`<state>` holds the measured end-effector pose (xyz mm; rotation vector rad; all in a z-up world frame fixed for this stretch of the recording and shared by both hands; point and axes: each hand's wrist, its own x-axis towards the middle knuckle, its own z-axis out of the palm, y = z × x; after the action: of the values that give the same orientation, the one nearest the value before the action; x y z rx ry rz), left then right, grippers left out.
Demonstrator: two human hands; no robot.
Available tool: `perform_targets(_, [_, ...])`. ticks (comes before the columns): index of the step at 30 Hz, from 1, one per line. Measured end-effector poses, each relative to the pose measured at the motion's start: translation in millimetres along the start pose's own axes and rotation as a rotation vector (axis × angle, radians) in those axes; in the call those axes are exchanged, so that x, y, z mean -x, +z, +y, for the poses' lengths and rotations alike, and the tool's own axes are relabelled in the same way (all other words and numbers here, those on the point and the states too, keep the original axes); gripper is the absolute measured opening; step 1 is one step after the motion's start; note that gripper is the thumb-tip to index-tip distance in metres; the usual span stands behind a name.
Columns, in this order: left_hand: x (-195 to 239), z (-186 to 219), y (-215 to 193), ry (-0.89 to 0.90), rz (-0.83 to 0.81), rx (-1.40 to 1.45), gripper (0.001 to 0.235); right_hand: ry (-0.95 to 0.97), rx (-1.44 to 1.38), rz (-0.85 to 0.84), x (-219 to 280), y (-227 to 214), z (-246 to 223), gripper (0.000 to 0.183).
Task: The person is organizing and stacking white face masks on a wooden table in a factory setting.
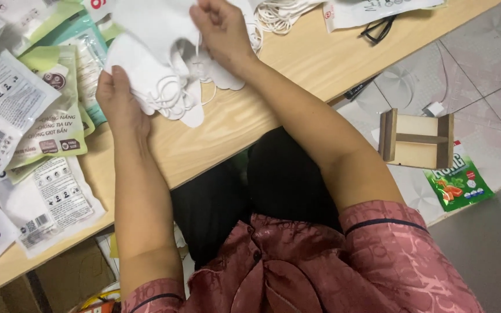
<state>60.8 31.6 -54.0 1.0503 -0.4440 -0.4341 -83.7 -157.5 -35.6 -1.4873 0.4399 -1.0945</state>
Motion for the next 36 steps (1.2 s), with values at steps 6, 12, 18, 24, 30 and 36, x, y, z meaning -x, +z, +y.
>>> perform_targets(6, [-1.5, -0.4, -13.9, 0.166, -0.172, 0.022, 0.044, 0.146, -0.088, -0.046, 7.6, 3.0, -17.7, 0.015])
perform_targets(12, [13.7, 11.4, 3.1, 0.264, -0.237, -0.083, 0.061, 0.323, 0.026, -0.174, 17.8, 15.4, -26.6, 0.017])
perform_targets(18, [-18.8, 10.7, -41.2, 0.168, -0.091, 0.363, 0.056, 0.011, 0.311, -0.113, -2.7, 4.0, 21.2, 0.01])
perform_targets(24, [-27.3, 14.0, -49.9, -0.021, 0.063, 0.598, 0.041, 0.09, 0.845, -0.382, 7.2, 19.8, 6.8, 0.038])
perform_targets(30, [-27.5, 10.5, -47.6, -0.018, -0.012, 0.592, 0.035, 0.245, 1.024, -0.514, 5.7, 37.2, 11.9, 0.047])
perform_targets(36, [-22.9, 12.7, -43.5, -0.014, -0.044, 0.545, 0.037, 0.311, 0.987, -0.559, 7.1, 42.9, 9.2, 0.014])
